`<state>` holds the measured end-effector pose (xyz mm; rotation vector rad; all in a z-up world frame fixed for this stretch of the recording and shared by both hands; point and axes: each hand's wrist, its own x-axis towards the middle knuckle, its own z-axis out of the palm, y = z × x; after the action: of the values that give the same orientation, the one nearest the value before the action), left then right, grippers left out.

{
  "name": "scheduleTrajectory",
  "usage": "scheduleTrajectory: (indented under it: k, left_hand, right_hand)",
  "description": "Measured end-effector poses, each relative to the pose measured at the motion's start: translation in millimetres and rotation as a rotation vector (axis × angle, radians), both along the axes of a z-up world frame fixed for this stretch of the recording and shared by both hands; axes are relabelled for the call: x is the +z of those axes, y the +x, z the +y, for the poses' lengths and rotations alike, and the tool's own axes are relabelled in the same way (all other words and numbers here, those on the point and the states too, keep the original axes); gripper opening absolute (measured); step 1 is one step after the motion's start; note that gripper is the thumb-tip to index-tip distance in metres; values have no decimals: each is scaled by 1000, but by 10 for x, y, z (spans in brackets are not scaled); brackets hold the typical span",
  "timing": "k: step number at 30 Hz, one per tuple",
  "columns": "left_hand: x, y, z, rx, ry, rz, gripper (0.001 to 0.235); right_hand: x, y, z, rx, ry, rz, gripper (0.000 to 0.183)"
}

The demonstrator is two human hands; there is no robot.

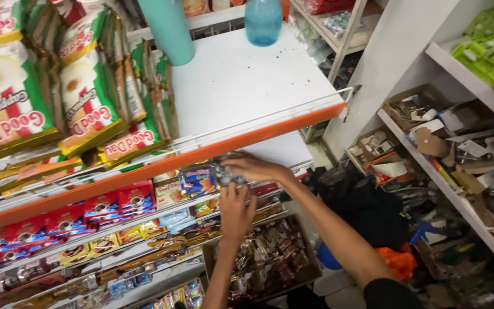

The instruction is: The person wipes down various shelves and surfaces in a convenience store using a cloth, moving several items and stock aside to reach different areas.

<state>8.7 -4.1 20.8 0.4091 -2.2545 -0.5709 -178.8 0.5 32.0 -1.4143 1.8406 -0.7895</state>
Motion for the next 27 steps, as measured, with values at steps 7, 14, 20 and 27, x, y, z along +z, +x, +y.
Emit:
scheduleTrajectory:
  k: [7, 14, 20, 27]
  left_hand:
    - [-84, -84, 76, 72, -4, 6, 20]
    - [-46, -262, 285, 217, 50, 85, 18]
    - [-164, -451, 330, 361, -5, 202, 20]
    - [-237, -465, 347, 386, -55, 234, 22]
  right_hand:
    - [-273, -540, 370, 374, -175, 522, 63]
    - [-134, -1010, 859, -263, 15, 754, 49]
    - [234, -468, 481, -329, 90, -159, 31]
    - [60, -349, 480, 93, -289, 420, 26]
